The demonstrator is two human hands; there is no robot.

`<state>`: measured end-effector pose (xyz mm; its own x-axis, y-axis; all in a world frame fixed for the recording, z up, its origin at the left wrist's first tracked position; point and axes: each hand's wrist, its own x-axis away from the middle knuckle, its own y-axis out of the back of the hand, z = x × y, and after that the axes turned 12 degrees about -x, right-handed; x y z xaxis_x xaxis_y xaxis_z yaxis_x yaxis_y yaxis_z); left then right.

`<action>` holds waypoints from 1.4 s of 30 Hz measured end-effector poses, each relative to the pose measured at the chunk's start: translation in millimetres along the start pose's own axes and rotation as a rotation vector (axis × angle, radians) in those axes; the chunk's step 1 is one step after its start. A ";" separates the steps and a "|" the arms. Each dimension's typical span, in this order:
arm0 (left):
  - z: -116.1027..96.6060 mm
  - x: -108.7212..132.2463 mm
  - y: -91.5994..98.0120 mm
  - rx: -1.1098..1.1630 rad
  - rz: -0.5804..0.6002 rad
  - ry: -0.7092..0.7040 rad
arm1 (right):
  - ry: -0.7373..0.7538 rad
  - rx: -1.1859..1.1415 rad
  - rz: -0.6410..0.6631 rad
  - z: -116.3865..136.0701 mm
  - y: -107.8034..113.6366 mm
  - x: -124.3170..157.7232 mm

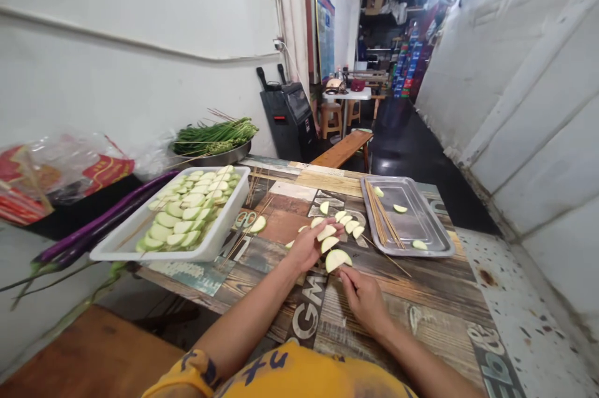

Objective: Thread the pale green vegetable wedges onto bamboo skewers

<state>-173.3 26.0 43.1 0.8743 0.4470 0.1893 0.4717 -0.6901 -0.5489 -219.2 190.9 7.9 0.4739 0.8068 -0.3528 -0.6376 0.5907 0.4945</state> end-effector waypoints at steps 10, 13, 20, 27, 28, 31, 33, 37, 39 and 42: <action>4.5 0.0 -1.5 -0.024 -0.134 -0.107 | 0.135 0.259 0.015 -3.0 -5.6 1.4; 4.7 -0.8 -1.6 0.004 -0.146 -0.098 | 0.082 0.154 0.033 4.2 -3.7 -1.7; 3.8 -1.7 0.4 0.029 -0.141 -0.094 | -0.513 -0.818 0.193 19.5 2.9 -11.1; 4.3 -0.4 -0.8 0.025 -0.123 -0.111 | -0.419 -0.624 0.204 15.7 8.7 -10.5; 5.0 -0.7 -0.8 0.023 -0.126 -0.110 | -0.311 -0.453 0.181 14.1 8.7 -9.1; 7.5 -2.3 -0.4 0.018 -0.136 -0.110 | -0.039 -0.024 0.124 8.9 7.3 -4.5; 8.8 -3.6 0.0 0.019 -0.144 -0.117 | 0.012 0.089 0.124 7.8 6.3 -2.7; 9.5 -5.8 1.4 0.039 -0.150 -0.100 | -0.115 -0.137 0.136 16.5 7.2 -5.1; 8.8 -6.8 2.3 0.063 -0.147 -0.078 | -0.325 -0.454 0.171 22.8 8.4 -7.9; 7.8 -9.1 3.6 0.094 -0.143 -0.056 | -0.590 -0.863 0.212 27.2 8.9 -11.0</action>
<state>-180.5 23.9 33.1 0.7897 0.5701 0.2266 0.5760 -0.5619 -0.5938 -213.5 187.0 37.8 0.3744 0.8986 0.2289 -0.8464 0.4320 -0.3113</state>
